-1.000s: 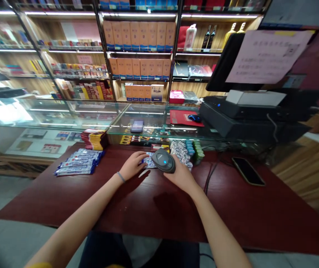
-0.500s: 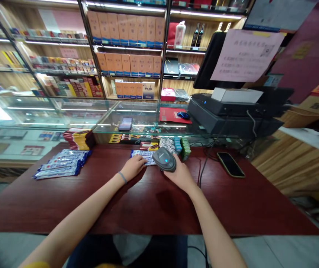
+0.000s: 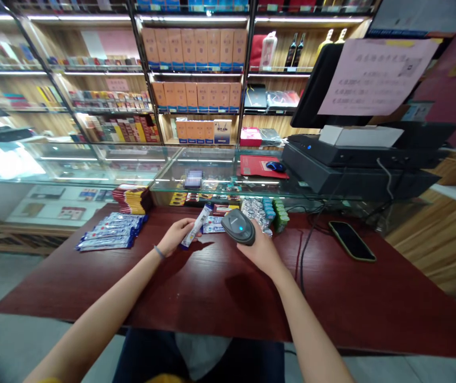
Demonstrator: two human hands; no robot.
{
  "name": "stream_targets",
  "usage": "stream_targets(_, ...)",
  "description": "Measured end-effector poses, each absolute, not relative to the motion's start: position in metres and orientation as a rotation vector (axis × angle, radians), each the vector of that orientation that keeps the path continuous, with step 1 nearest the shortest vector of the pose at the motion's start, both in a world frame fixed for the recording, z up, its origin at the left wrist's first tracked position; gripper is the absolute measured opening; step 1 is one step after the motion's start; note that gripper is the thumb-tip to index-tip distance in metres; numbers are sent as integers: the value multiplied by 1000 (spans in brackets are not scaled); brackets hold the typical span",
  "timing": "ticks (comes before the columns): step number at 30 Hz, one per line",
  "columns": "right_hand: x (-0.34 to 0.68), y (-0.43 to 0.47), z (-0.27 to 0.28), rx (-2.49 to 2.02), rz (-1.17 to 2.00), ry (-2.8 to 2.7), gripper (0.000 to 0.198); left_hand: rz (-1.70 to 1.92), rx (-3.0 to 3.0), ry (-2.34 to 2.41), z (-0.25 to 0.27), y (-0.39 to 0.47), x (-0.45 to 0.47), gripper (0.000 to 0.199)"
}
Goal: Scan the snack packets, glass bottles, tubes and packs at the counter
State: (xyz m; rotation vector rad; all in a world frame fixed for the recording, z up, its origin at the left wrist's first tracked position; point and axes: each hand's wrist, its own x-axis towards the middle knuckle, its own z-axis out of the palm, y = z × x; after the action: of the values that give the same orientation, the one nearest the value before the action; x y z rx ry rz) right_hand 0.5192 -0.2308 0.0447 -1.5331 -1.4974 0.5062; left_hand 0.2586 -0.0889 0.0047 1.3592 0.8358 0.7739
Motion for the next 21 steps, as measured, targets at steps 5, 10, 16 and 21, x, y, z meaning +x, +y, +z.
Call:
stream_targets(5,495,-223,40,-1566,531,-1631,56,873,998,720,5,-90,231,33)
stream_targets(10,476,-220,40,-1687,555,-1719,59,889,907,674,2,-89,224,29)
stream_targets(16,473,-219,37,-1717,501,-1777,53,871,915,691,-2,-86,225,30)
stream_targets(21,474,-219,34,-1702,519,-1742,52,859,914,681,-3,-85,225,30)
